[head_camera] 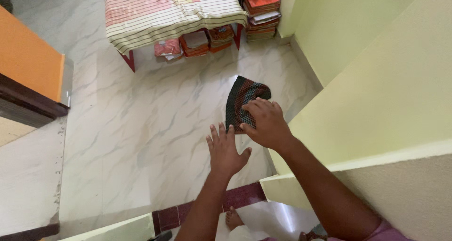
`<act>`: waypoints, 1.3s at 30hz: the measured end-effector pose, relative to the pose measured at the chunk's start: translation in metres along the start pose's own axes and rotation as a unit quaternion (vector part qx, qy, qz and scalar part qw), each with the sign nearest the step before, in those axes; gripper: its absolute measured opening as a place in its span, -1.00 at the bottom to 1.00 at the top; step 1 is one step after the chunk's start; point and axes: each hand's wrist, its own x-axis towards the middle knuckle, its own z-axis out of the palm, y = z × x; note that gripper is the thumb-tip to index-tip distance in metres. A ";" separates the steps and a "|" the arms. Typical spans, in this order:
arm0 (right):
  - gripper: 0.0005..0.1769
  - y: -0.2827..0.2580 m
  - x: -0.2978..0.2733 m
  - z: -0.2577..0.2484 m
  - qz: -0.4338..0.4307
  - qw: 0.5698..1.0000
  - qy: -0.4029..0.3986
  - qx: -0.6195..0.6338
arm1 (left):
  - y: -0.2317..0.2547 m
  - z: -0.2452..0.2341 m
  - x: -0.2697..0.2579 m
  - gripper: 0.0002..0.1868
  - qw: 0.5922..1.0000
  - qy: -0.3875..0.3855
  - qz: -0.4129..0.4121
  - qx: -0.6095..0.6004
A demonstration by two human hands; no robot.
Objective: The person picks up folded clothes from a chair and places them onto a shelf by hand, then walks over to a mat on the floor and touches it.
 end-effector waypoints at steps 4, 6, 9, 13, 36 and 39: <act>-0.43 0.003 0.004 0.002 0.003 1.000 0.011 0.002 | -0.003 -0.002 0.003 0.05 1.000 0.009 0.001 0.007; -0.42 0.004 0.003 0.002 0.008 1.000 0.010 0.005 | -0.004 -0.004 0.002 0.06 1.000 0.002 -0.004 0.001; -0.42 0.007 0.004 -0.001 0.029 0.999 -0.006 0.019 | -0.006 -0.009 0.002 0.06 1.000 -0.011 0.001 0.003; -0.42 0.010 0.006 -0.002 0.028 1.000 0.006 -0.004 | -0.010 -0.014 0.007 0.05 1.000 -0.010 -0.001 0.016; -0.40 0.008 0.003 0.000 0.014 1.000 0.015 0.019 | 0.000 -0.009 0.008 0.05 1.000 0.002 -0.006 -0.007; -0.40 0.009 0.004 0.000 0.031 0.999 0.002 0.024 | -0.003 -0.010 0.009 0.04 1.000 0.021 0.004 0.001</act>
